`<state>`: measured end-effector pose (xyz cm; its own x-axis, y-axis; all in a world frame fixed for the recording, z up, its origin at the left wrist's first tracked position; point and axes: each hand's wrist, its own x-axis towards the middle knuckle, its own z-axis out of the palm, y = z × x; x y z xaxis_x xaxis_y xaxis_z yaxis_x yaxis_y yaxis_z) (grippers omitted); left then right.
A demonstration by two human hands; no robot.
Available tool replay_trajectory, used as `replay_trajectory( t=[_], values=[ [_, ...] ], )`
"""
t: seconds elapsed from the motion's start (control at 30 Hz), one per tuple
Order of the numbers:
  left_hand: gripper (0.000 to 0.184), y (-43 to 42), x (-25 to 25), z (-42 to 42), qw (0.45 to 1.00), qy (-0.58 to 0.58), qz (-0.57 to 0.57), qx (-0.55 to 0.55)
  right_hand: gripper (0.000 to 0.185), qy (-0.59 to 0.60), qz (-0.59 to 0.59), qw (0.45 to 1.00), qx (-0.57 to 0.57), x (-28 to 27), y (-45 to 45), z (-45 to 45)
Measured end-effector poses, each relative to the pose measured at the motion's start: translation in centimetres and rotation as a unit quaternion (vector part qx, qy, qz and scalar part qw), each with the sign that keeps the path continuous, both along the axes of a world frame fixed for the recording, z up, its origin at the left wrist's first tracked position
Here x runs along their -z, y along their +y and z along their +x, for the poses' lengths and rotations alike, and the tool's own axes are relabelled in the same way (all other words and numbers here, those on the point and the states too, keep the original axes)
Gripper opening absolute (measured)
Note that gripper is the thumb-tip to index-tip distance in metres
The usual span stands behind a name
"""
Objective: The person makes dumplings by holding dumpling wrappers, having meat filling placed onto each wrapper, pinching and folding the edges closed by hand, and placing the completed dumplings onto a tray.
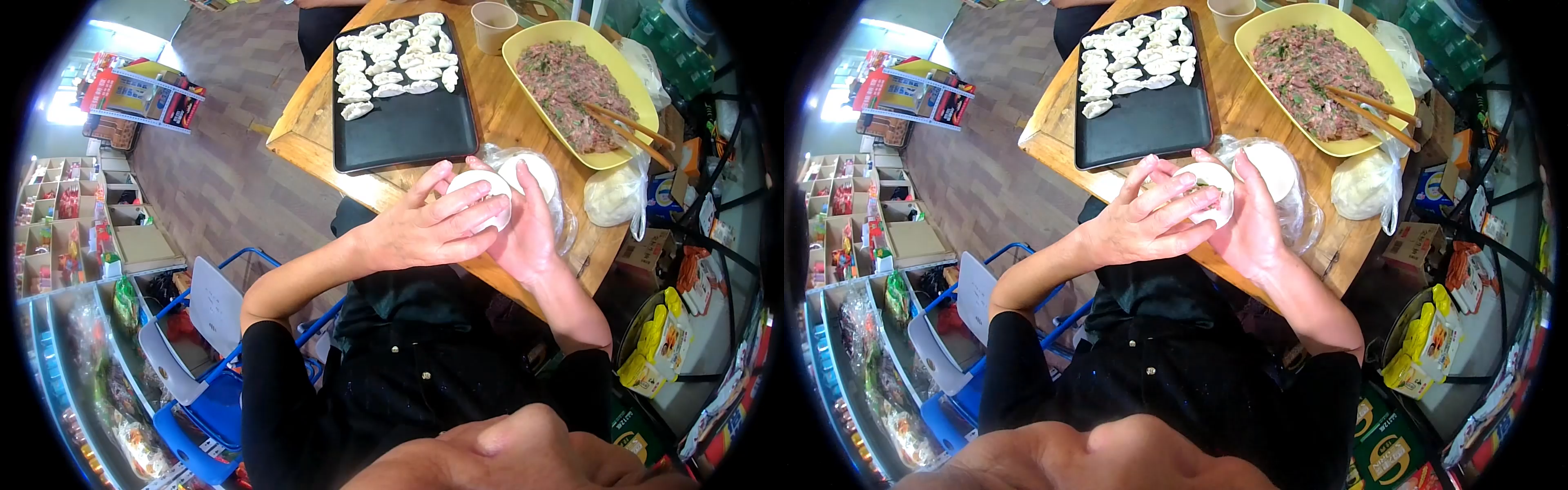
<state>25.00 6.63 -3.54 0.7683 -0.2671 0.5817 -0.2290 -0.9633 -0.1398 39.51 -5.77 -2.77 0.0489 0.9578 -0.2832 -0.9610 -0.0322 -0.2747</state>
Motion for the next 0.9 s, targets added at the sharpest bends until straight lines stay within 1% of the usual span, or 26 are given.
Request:
replay_trajectory(
  t=[0.17, 0.37, 0.43, 0.47, 0.5, 0.57, 0.6, 0.63, 0.7, 0.77, 0.83, 0.9],
  values=[
    [0.040, -0.3, 0.5, -0.1, 1.000, 0.008, 0.015, -0.011, 0.058, -0.003, -0.002, 1.000, -0.012, 0.0, 0.0, 0.1],
    [0.040, -0.2, 1.6, 0.2, 0.999, -0.030, -0.001, -0.018, 0.052, -0.024, -0.002, 1.000, 0.003, -0.1, 0.3, 0.0],
    [0.042, 0.2, 1.7, -0.2, 0.997, -0.031, -0.071, -0.025, 0.049, -0.040, -0.035, 0.998, 0.018, 0.4, 0.6, 0.1],
    [0.047, 0.0, 1.7, -0.6, 0.987, -0.029, -0.158, -0.026, 0.046, 0.014, -0.011, 0.999, 0.028, 0.8, 0.5, 0.3],
    [0.047, 0.1, 2.0, -0.9, 0.987, -0.029, -0.159, -0.027, 0.046, 0.014, -0.011, 0.999, 0.028, 0.8, 0.7, 0.3],
    [0.053, 0.3, 3.2, -1.7, 0.970, -0.080, -0.220, -0.072, 0.045, 0.041, 0.030, 0.998, 0.041, 0.6, 1.0, 0.1],
    [0.054, 0.3, 3.5, -1.8, 0.972, -0.101, -0.197, -0.082, 0.045, 0.043, 0.028, 0.998, 0.039, 0.6, 1.1, -0.1],
    [0.054, 0.3, 3.7, -1.9, 0.971, -0.101, -0.197, -0.086, 0.044, 0.048, 0.016, 0.998, 0.041, 0.5, 1.1, -0.2],
    [0.047, 0.4, 3.9, -1.9, 0.974, -0.118, -0.174, -0.088, 0.043, 0.054, 0.003, 0.998, 0.042, 0.8, 1.1, -0.3],
    [0.044, 0.4, 3.9, -1.7, 0.974, -0.114, -0.176, -0.089, 0.044, 0.100, 0.047, 0.994, 0.015, 1.7, 0.9, 0.0],
    [0.043, 0.3, 3.9, -1.4, 0.972, -0.131, -0.173, -0.087, 0.045, 0.080, 0.061, 0.995, 0.008, 2.2, 1.0, -0.1],
    [0.042, 0.2, 3.6, -1.4, 0.974, -0.123, -0.170, -0.083, 0.045, 0.060, 0.076, 0.995, 0.003, 2.2, 1.0, -0.2]
  ],
)
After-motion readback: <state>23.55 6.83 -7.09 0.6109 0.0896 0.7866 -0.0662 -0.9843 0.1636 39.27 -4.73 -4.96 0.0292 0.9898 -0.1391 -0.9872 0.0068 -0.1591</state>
